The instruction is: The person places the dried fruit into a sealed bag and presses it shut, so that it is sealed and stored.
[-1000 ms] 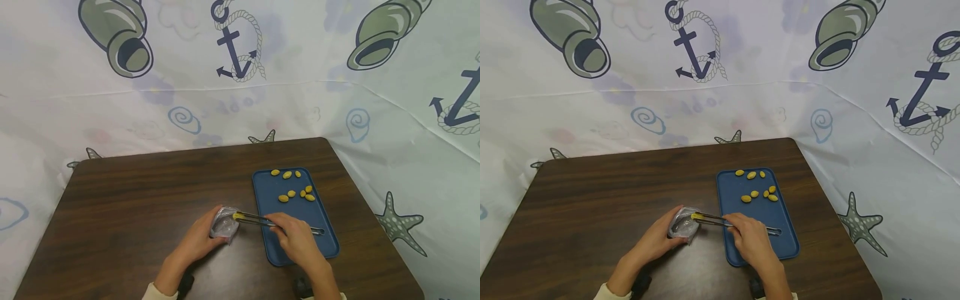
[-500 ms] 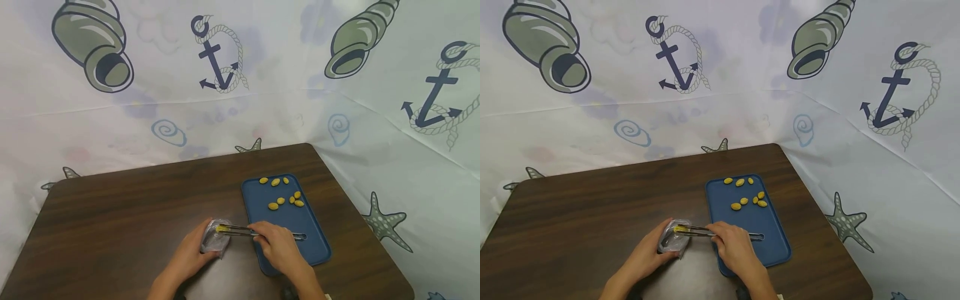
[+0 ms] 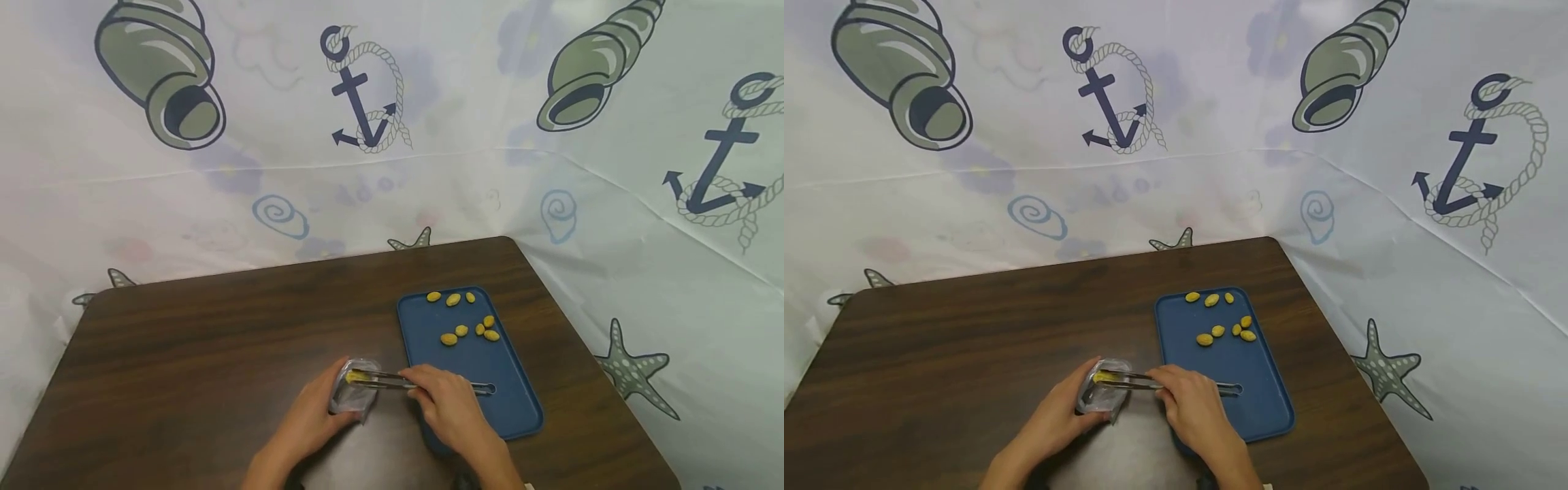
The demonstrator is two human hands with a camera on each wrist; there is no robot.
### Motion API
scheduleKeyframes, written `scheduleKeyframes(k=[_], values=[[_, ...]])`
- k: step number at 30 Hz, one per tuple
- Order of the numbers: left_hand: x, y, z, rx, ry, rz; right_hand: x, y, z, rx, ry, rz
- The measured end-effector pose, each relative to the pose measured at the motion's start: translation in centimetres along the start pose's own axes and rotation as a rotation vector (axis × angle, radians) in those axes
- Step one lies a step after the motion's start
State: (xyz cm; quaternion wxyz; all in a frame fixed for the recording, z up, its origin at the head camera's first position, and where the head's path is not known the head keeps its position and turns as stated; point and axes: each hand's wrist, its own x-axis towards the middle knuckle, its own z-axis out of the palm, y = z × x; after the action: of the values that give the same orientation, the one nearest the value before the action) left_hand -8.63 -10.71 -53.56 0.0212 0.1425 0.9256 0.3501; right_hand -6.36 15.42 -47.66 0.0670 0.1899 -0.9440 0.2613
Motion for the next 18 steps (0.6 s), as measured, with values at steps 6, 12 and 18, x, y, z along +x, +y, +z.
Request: scheduleKeyframes(k=[6, 12, 18], values=[[0.2, 0.0, -0.2, -0.003, -0.031, -0.022, 0.1, -0.4, 0.2, 0.001, 0.016, 0.000], [0.3, 0.1, -0.2, 0.004, -0.042, -0.023, 0.0, -0.6, -0.2, 0.009, -0.060, 0.031], [0.2, 0.1, -0.2, 0.007, -0.025, -0.020, -0.1, -0.1, -1.1, 0.017, -0.071, 0.067]])
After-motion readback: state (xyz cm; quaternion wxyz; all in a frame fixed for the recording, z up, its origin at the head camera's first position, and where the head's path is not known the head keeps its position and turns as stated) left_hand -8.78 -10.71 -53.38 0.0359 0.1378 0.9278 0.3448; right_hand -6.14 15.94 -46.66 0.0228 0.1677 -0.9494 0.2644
